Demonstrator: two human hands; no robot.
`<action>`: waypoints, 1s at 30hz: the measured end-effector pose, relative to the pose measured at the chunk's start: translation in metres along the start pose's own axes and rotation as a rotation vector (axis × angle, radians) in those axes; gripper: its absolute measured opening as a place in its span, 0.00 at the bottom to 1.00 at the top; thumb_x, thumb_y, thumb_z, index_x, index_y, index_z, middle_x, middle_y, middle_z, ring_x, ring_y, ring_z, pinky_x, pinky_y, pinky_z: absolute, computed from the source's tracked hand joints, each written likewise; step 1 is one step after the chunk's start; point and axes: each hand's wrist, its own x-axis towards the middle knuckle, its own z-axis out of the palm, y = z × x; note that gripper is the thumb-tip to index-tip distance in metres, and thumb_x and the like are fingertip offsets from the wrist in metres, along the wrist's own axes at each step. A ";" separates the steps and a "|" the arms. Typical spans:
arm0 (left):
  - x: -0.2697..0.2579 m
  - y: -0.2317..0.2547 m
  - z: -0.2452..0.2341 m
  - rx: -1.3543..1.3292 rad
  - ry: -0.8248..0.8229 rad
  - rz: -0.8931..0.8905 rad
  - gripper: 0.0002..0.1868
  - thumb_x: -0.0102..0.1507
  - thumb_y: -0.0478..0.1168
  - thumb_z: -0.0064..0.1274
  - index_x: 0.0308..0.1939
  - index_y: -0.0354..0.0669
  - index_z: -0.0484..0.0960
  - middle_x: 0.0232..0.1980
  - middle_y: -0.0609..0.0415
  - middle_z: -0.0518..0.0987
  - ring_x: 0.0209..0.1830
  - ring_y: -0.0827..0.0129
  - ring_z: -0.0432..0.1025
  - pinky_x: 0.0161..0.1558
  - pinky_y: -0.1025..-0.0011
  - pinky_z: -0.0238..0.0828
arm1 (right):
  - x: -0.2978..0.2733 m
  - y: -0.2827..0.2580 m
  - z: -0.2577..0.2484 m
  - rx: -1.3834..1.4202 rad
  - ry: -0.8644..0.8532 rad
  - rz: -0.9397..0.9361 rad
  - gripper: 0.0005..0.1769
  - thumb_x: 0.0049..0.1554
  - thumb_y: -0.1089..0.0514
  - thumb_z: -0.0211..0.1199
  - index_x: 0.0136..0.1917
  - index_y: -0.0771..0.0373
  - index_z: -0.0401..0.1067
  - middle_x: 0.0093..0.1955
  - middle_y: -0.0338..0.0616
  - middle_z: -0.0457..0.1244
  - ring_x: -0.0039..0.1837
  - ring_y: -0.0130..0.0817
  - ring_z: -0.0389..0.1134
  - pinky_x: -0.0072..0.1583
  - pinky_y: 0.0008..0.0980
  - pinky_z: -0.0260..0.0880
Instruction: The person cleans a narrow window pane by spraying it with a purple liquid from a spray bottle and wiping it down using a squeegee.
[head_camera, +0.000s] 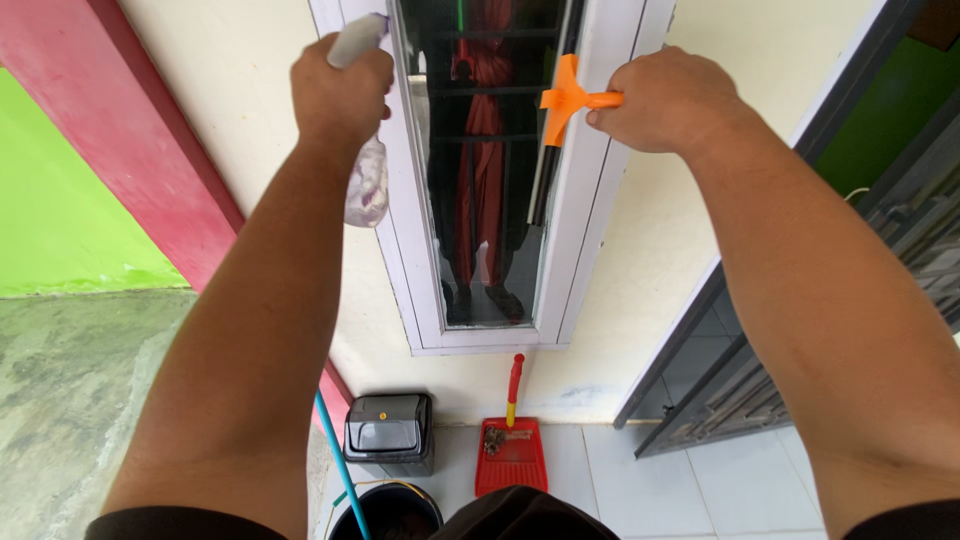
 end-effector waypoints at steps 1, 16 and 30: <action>-0.004 -0.007 0.009 -0.057 -0.013 0.005 0.21 0.53 0.39 0.53 0.47 0.31 0.83 0.32 0.50 0.83 0.22 0.70 0.78 0.25 0.71 0.79 | -0.001 -0.003 0.005 0.018 -0.052 0.031 0.24 0.61 0.35 0.61 0.54 0.54 0.81 0.44 0.45 0.71 0.48 0.45 0.72 0.50 0.44 0.72; -0.030 -0.050 0.015 0.301 0.020 -0.096 0.18 0.55 0.45 0.52 0.42 0.37 0.87 0.30 0.49 0.84 0.30 0.66 0.80 0.37 0.65 0.76 | -0.017 -0.008 0.049 0.053 -0.196 0.082 0.23 0.63 0.36 0.59 0.54 0.55 0.80 0.43 0.46 0.71 0.47 0.43 0.73 0.51 0.43 0.73; -0.064 -0.089 0.065 -0.078 -0.069 -0.176 0.16 0.55 0.42 0.56 0.44 0.39 0.85 0.31 0.51 0.83 0.24 0.72 0.75 0.28 0.72 0.72 | -0.031 -0.032 0.088 0.204 -0.360 0.084 0.23 0.60 0.36 0.61 0.52 0.56 0.80 0.44 0.46 0.71 0.50 0.43 0.73 0.53 0.43 0.72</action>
